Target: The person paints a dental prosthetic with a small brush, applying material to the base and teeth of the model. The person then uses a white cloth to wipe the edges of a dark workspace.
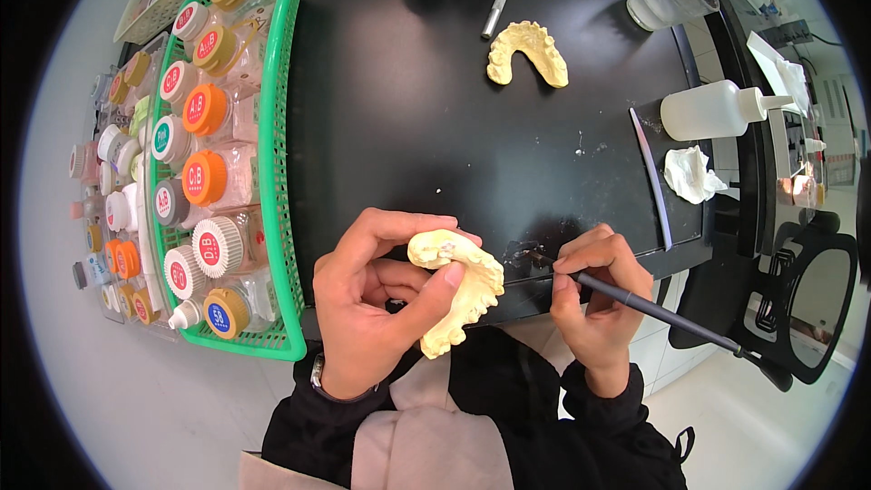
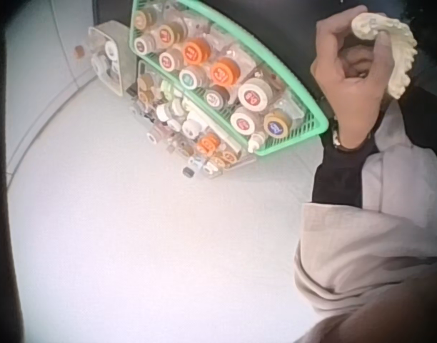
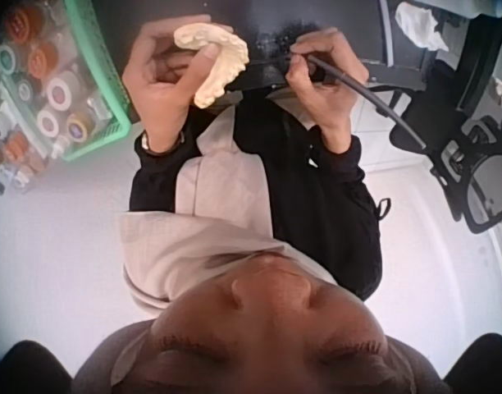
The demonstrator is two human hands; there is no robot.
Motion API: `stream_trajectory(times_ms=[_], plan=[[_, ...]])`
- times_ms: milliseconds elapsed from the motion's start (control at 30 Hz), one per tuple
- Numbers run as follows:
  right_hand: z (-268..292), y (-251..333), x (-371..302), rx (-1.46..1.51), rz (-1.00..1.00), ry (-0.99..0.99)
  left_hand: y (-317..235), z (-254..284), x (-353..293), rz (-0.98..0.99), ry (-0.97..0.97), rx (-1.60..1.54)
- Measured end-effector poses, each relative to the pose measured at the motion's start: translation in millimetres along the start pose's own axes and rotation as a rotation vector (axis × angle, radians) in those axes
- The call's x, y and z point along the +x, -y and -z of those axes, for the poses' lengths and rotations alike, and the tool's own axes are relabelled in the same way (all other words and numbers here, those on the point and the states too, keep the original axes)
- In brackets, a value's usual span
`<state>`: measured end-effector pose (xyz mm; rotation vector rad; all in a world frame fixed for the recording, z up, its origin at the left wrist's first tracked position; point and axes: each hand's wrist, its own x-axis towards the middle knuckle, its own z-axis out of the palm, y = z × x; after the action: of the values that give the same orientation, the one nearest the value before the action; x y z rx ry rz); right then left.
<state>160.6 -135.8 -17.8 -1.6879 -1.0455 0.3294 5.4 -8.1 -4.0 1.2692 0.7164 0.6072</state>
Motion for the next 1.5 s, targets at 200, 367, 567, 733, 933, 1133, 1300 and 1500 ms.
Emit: stream_trajectory(times_ms=[200,367,567,733,933,1133,1300,1500], plan=[[2,0,0,0.022,-0.032,0.007,0,1,0,0.018,0.017,0.001],[3,4,-1,0.059,-0.129,0.017,2,1,0,0.001,0.026,0.005],[3,3,-6,0.139,-0.299,-0.062,2,0,0,-0.001,0.036,0.001],[3,7,-3,0.089,-0.334,-0.041,2,0,-1,-0.001,0.032,0.002],[2,24,0,0.47,-0.393,-0.149,-7,0,2,0.067,0.075,0.06],[-15,52,6,0.363,-0.134,-0.14,-5,2,0,0.05,0.091,0.081],[-26,50,8,0.317,-0.172,-0.102,-2,2,0,0.013,0.073,0.055],[-31,46,7,0.364,-0.186,-0.11,-1,3,0,-0.023,0.07,0.072]])
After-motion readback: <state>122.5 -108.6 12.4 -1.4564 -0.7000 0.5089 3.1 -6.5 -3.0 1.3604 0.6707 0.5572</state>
